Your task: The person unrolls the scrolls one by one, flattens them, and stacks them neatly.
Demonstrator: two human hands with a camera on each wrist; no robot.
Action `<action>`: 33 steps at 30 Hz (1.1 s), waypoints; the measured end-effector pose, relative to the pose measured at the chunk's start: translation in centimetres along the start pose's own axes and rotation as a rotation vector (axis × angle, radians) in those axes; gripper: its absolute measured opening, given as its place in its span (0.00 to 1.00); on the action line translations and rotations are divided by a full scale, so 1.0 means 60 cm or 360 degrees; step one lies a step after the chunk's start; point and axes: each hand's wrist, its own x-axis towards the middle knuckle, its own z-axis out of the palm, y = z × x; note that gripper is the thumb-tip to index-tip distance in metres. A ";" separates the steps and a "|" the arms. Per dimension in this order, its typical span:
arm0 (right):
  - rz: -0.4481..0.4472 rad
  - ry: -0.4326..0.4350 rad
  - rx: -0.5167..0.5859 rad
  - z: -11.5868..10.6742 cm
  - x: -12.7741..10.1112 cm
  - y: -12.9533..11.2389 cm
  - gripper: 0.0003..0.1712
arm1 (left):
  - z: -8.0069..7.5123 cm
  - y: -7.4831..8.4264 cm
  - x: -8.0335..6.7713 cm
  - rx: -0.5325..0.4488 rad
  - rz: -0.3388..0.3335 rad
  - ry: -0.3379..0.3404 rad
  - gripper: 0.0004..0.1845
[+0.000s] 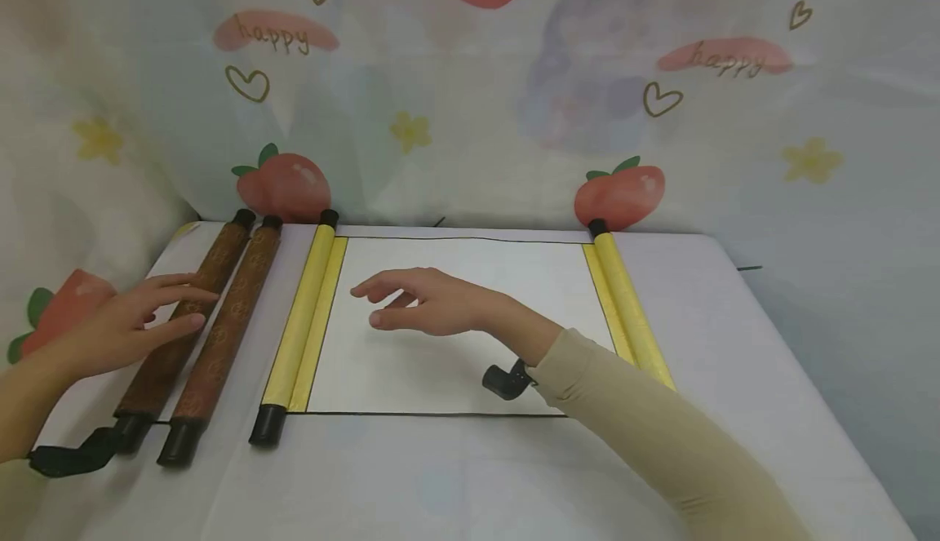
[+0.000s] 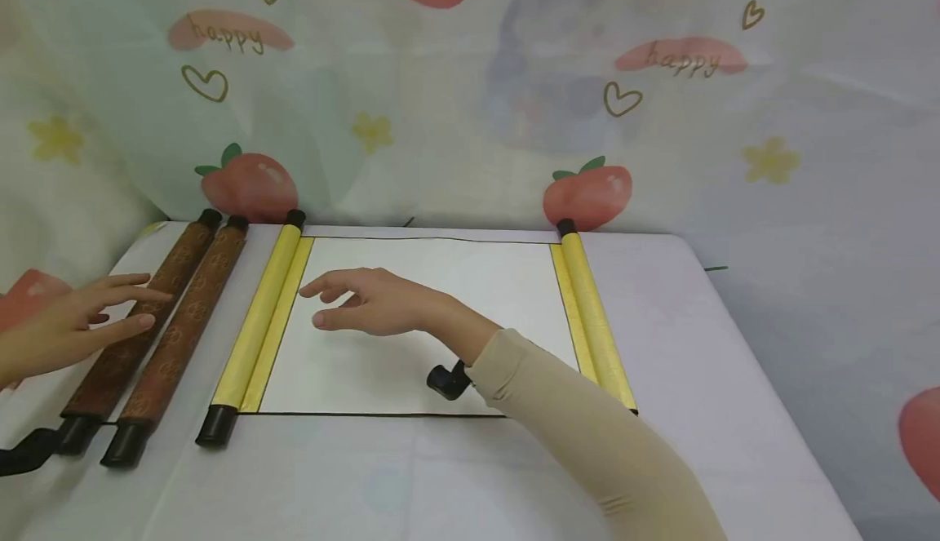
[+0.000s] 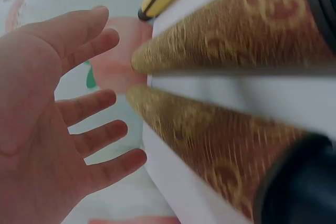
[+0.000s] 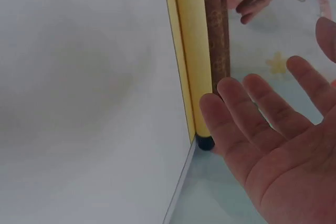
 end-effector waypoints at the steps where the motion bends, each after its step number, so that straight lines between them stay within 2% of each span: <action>1: -0.0013 0.0011 0.0069 0.005 0.012 -0.003 0.26 | -0.002 -0.005 -0.001 -0.0005 -0.0025 -0.0010 0.20; 8: -0.0042 0.0100 0.0678 0.052 0.091 -0.023 0.23 | -0.007 -0.039 -0.010 -0.0146 -0.0113 -0.0040 0.20; 12: 0.0003 0.0068 0.0954 0.085 0.128 -0.038 0.24 | -0.009 -0.057 -0.017 -0.0239 -0.0167 -0.0083 0.21; 18: 0.0168 -0.0021 0.1085 0.148 0.181 -0.065 0.28 | -0.008 -0.087 -0.024 -0.0277 -0.0232 -0.0198 0.25; 22: 0.0248 -0.0043 0.1174 0.183 0.204 -0.079 0.30 | -0.007 -0.092 -0.028 -0.0362 -0.0229 -0.0223 0.27; 25: 0.0284 -0.0043 0.1248 0.196 0.215 -0.080 0.30 | -0.006 -0.092 -0.028 -0.0430 -0.0211 -0.0258 0.28; 27: 0.0324 -0.0027 0.1331 0.201 0.221 -0.081 0.31 | -0.004 -0.090 -0.028 -0.0448 -0.0234 -0.0295 0.30; 30: 0.0395 0.0015 0.1499 0.206 0.231 -0.082 0.31 | -0.002 -0.088 -0.027 -0.0439 -0.0236 -0.0341 0.32; 33: 0.0445 0.0057 0.1676 0.210 0.239 -0.085 0.32 | -0.002 -0.087 -0.027 -0.0421 -0.0232 -0.0340 0.33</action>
